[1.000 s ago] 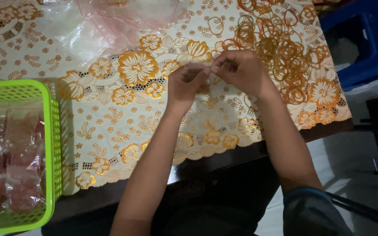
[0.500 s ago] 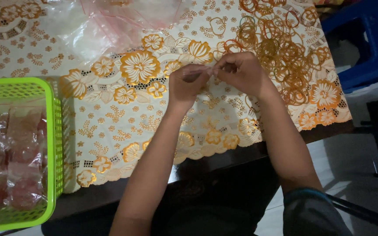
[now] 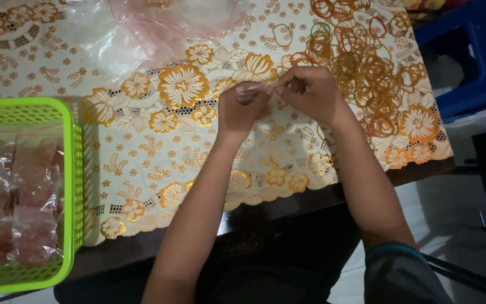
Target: The person is picking up rubber bands from a pile on a table and placing them into small plastic bags, then putting the filled bags into a green basket.
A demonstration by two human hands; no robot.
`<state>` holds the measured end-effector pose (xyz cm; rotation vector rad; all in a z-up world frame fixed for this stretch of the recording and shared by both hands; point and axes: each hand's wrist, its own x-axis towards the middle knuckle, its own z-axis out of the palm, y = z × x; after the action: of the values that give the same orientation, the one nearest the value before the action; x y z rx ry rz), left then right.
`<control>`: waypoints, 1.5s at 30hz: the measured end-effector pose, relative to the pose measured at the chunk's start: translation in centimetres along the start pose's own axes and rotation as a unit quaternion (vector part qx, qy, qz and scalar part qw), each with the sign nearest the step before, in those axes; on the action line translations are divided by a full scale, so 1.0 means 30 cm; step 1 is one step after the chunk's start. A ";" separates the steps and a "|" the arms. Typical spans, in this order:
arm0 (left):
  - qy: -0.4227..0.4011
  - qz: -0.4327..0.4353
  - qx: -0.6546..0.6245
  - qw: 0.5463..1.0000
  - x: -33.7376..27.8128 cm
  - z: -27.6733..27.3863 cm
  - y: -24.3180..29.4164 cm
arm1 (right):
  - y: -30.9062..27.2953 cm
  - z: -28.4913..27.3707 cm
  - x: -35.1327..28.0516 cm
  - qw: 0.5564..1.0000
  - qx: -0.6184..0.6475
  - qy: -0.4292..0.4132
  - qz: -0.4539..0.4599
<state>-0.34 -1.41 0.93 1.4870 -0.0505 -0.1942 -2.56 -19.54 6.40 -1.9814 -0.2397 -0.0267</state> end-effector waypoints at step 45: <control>0.086 0.146 0.135 0.976 -0.083 0.046 -0.002 | 0.122 0.287 0.035 0.980 0.060 0.182 -0.044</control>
<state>-3.00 -2.38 1.21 1.7411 -0.1605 0.1863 -1.66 -13.02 -0.32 -1.8054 -0.0874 -0.4196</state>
